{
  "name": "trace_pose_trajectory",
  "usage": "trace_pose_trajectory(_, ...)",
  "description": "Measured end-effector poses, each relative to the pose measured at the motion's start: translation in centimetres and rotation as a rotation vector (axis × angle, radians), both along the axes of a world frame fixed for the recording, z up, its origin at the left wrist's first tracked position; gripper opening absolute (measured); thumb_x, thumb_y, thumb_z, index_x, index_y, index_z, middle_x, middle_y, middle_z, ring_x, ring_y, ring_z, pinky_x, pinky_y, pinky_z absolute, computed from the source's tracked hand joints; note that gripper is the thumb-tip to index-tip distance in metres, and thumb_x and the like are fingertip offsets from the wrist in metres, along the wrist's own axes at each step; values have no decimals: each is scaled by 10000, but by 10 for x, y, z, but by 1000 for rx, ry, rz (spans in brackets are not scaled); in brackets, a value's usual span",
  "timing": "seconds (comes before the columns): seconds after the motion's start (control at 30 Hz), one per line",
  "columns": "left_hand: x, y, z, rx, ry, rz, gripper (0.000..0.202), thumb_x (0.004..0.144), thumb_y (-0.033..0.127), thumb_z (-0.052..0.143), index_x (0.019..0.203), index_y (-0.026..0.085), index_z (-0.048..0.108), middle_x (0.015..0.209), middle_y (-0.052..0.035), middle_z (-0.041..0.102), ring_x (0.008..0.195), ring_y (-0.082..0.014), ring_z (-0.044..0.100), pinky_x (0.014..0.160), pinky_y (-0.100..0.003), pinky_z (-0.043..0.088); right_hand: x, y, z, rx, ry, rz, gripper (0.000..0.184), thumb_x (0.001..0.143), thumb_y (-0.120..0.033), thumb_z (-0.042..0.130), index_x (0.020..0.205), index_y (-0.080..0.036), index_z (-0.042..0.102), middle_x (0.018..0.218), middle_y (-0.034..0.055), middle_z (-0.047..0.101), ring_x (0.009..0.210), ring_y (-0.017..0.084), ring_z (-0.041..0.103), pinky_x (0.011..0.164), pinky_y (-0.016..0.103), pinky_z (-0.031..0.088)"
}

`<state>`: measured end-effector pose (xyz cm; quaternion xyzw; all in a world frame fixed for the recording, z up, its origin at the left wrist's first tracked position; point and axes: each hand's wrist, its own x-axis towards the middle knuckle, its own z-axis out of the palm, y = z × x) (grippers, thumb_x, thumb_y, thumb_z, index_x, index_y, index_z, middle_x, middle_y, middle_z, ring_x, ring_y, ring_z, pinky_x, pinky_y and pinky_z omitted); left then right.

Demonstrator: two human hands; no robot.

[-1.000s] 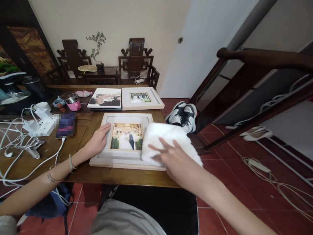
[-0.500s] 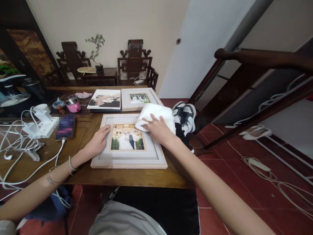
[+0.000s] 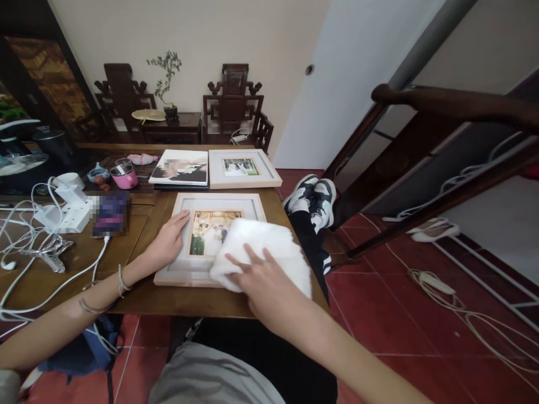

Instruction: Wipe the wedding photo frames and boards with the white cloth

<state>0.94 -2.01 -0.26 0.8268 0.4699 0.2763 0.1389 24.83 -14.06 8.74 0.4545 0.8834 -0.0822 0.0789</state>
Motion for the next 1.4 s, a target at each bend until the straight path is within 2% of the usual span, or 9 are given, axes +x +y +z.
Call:
trace_pose_trajectory(0.13,1,1,2,-7,25,25,576,805,-6,332,1355,106,459,1470,-155,422,1390,-237,357,1148,-470,305,-54,15,6,-20,120,107,633,694,46,437,1256,-176,625,1475,72,431,1388,394,286,1052,619,342)
trace_pose_trajectory(0.23,1,1,4,-40,45,12,592,790,-12,333,1359,98,455,1472,-169,413,1389,-257,357,1136,-498,315,-64,17,5,-24,157,127,614,711,47,430,1255,-165,622,1488,71,413,1402,387,253,1068,614,318)
trace_pose_trajectory(0.53,-1,1,7,-33,89,-69,611,755,-36,360,1339,93,481,1452,-167,437,1390,-266,353,1157,-491,287,26,-2,0,84,10,-76,670,608,77,409,1126,-222,711,1411,46,511,1374,325,347,1092,568,339)
trace_pose_trajectory(0.67,-1,0,10,-43,89,-64,612,750,-38,361,1328,113,495,1453,-156,437,1392,-265,350,1162,-487,277,35,32,-11,222,-23,-101,651,648,71,409,1181,-189,678,1416,88,508,1365,314,370,1082,539,350)
trace_pose_trajectory(0.9,-4,1,2,-17,57,-54,639,753,-31,375,1362,141,461,1469,-146,416,1402,-259,330,1165,-500,260,7,111,-22,347,-52,-99,568,731,17,424,1245,-134,615,1448,138,464,1344,340,382,1052,603,287)
trace_pose_trajectory(1.0,-3,1,0,-7,64,-40,624,769,-27,364,1368,129,448,1477,-153,406,1406,-253,324,1160,-504,273,-2,89,-19,287,-40,-48,621,701,38,416,1276,-116,594,1475,159,419,1353,349,366,1069,622,255)
trace_pose_trajectory(1.23,0,-2,6,-24,58,-34,585,779,-14,358,1339,100,481,1463,-175,422,1391,-270,350,1152,-515,284,-1,-18,1,14,152,58,710,647,73,382,1269,-178,613,1488,112,407,1401,327,289,1098,586,306)
trace_pose_trajectory(1.3,-1,-1,7,-17,63,-45,591,774,-19,366,1334,122,488,1455,-151,439,1389,-253,356,1159,-495,277,-1,-23,-2,4,233,68,739,635,78,362,1262,-220,617,1498,70,398,1411,291,274,1110,561,310)
trace_pose_trajectory(1.4,-3,1,6,-14,75,-66,624,751,-32,371,1339,146,485,1449,-133,449,1387,-244,360,1162,-488,272,0,5,-16,85,269,33,749,635,79,368,1290,-207,592,1496,84,404,1411,288,277,1122,572,283)
